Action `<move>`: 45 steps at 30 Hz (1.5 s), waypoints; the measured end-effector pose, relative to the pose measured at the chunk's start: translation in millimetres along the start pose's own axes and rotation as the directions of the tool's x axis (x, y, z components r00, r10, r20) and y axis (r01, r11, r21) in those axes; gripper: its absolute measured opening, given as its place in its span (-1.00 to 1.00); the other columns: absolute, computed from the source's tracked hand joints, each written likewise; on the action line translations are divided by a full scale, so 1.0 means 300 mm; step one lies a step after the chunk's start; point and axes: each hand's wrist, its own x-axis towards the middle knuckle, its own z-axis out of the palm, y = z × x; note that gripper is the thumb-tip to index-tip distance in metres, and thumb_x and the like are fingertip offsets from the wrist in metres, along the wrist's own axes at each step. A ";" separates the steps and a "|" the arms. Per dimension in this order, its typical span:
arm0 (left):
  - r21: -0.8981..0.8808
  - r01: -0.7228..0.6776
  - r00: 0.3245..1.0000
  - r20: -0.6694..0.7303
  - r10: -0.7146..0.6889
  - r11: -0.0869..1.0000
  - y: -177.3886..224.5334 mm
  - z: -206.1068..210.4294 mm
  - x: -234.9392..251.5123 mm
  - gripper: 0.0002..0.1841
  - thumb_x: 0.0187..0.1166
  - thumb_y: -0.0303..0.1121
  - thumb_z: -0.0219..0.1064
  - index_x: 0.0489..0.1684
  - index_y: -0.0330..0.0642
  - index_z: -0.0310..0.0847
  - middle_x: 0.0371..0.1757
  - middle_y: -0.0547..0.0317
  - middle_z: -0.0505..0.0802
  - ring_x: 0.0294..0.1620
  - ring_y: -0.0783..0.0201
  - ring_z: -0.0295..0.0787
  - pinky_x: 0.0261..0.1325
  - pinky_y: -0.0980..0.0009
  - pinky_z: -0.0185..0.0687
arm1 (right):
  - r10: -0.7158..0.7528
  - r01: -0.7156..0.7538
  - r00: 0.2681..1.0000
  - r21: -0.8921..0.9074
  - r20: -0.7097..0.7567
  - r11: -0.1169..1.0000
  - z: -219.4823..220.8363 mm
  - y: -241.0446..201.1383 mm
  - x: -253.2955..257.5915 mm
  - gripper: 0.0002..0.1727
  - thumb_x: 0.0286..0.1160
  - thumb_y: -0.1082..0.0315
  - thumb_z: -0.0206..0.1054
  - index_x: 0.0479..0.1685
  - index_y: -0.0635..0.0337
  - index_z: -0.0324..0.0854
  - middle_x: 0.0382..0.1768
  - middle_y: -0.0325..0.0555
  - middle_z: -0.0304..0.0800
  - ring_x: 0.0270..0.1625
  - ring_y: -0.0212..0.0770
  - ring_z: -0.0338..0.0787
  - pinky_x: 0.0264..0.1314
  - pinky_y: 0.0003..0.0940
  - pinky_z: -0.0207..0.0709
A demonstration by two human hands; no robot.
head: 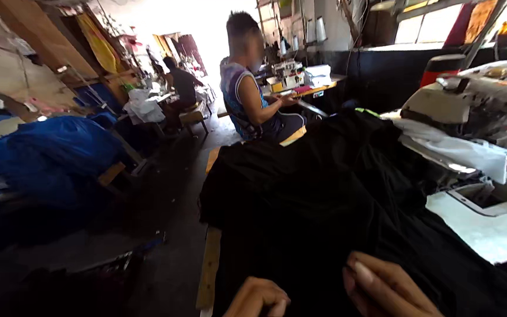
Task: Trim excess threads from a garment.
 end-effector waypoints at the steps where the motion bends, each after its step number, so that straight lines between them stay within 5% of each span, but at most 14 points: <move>1: 0.007 -0.016 1.000 -0.009 0.016 1.000 0.020 -0.012 -0.001 -0.81 0.68 -0.47 0.27 -0.22 -0.46 0.72 -0.04 -0.05 0.81 -0.08 0.46 0.77 -0.06 0.58 0.73 | -0.005 0.004 1.000 0.059 0.018 0.998 -0.011 0.005 0.000 -0.58 0.90 0.03 -0.03 -0.24 0.03 0.61 -0.52 -0.54 0.59 -0.55 -0.70 0.48 -0.51 -0.74 0.36; 5: -0.007 0.003 0.994 0.106 -0.002 1.000 0.090 -0.021 -0.001 -0.81 0.65 -0.49 0.31 -0.22 -0.47 0.78 -0.01 -0.11 0.83 -0.10 0.44 0.78 -0.05 0.59 0.73 | -0.021 0.013 0.998 0.141 0.059 0.990 -0.025 0.024 0.008 -0.53 0.88 -0.09 -0.07 -0.24 -0.03 0.61 -0.51 -0.53 0.61 -0.58 -0.73 0.43 -0.58 -0.80 0.27; 8: 0.124 0.125 0.968 0.202 -0.148 0.984 0.101 0.008 0.006 -0.79 0.60 -0.42 0.38 -0.24 -0.45 0.80 0.04 -0.16 0.83 -0.14 0.30 0.83 -0.09 0.48 0.78 | -0.025 0.018 0.998 0.123 0.057 0.992 -0.023 0.026 0.016 -0.54 0.88 -0.07 -0.05 -0.27 -0.04 0.60 -0.52 -0.55 0.58 -0.59 -0.74 0.39 -0.59 -0.81 0.20; 12: 0.325 0.196 0.960 0.128 -0.248 0.925 0.096 0.071 -0.003 -0.64 0.43 -0.20 0.57 -0.34 -0.46 0.77 -0.03 -0.17 0.82 -0.24 0.16 0.86 -0.20 0.33 0.81 | -0.040 0.036 0.997 0.063 0.071 0.997 -0.018 0.029 0.014 -0.60 0.87 -0.02 0.01 -0.28 -0.03 0.57 -0.55 -0.58 0.52 -0.57 -0.77 0.38 -0.55 -0.83 0.21; 15: 0.387 0.176 0.962 0.129 -0.242 0.905 0.099 0.084 -0.008 -0.75 0.48 -0.33 0.50 -0.32 -0.45 0.79 -0.02 -0.20 0.81 -0.23 0.10 0.84 -0.16 0.29 0.80 | -0.027 0.036 0.996 -0.102 0.087 0.994 -0.015 0.016 0.002 -0.63 0.85 0.06 0.08 -0.25 0.10 0.59 -0.57 -0.53 0.47 -0.55 -0.76 0.37 -0.51 -0.80 0.21; 19: 0.204 0.235 0.952 0.147 -0.267 0.950 0.060 0.037 -0.017 -0.79 0.65 -0.44 0.27 -0.28 -0.44 0.72 0.06 -0.17 0.74 -0.18 0.23 0.77 -0.16 0.39 0.74 | 0.005 0.051 0.988 -0.358 0.153 0.932 -0.012 -0.012 -0.010 -0.62 0.73 0.16 0.29 -0.29 0.36 0.68 -0.63 -0.19 0.52 -0.58 -0.53 0.42 -0.52 -0.62 0.25; 24: 0.133 0.264 0.958 0.080 -0.276 0.955 0.047 0.038 -0.037 -0.77 0.70 -0.44 0.20 -0.28 -0.44 0.68 0.03 -0.12 0.72 -0.16 0.31 0.75 -0.14 0.45 0.74 | 0.069 0.085 0.968 -0.575 0.242 0.814 0.003 -0.023 -0.018 -0.60 0.64 0.12 0.38 -0.32 0.37 0.73 -0.55 0.07 0.68 -0.51 -0.10 0.64 -0.46 -0.15 0.45; 29: 0.404 0.215 0.966 0.049 -0.255 0.889 0.086 0.090 -0.023 -0.68 0.55 -0.23 0.45 -0.26 -0.43 0.78 -0.01 -0.20 0.78 -0.25 0.11 0.81 -0.19 0.27 0.78 | 0.037 0.063 0.980 -0.485 0.193 0.872 -0.009 -0.027 -0.013 -0.62 0.69 0.18 0.32 -0.31 0.39 0.70 -0.62 -0.06 0.59 -0.57 -0.40 0.49 -0.52 -0.50 0.31; 32: 0.372 0.235 0.959 0.065 -0.277 0.898 0.086 0.091 -0.016 -0.81 0.55 -0.41 0.36 -0.26 -0.41 0.78 0.03 -0.18 0.77 -0.25 0.13 0.80 -0.18 0.28 0.77 | 0.052 0.045 0.977 -0.440 0.206 0.897 -0.016 -0.029 -0.008 -0.62 0.70 0.19 0.31 -0.31 0.40 0.69 -0.64 -0.11 0.55 -0.57 -0.48 0.44 -0.52 -0.57 0.25; 36: 0.108 0.284 0.955 0.055 -0.291 0.953 0.049 0.054 -0.036 -0.80 0.68 -0.47 0.19 -0.26 -0.44 0.64 0.05 -0.14 0.69 -0.17 0.29 0.72 -0.17 0.44 0.70 | 0.110 0.061 0.958 -0.564 0.266 0.824 -0.006 -0.030 -0.010 -0.62 0.63 0.15 0.37 -0.31 0.37 0.73 -0.57 0.05 0.67 -0.52 -0.15 0.61 -0.46 -0.18 0.43; 45: 0.089 0.263 0.965 -0.024 -0.262 0.961 0.038 0.068 -0.030 -0.79 0.66 -0.46 0.24 -0.30 -0.48 0.64 0.04 -0.16 0.63 -0.15 0.32 0.66 -0.17 0.53 0.65 | 0.081 0.143 0.965 -0.757 0.251 0.638 0.063 -0.034 -0.008 -0.65 0.56 0.21 0.38 -0.44 0.35 0.72 -0.55 0.12 0.75 -0.50 0.12 0.78 -0.51 0.12 0.52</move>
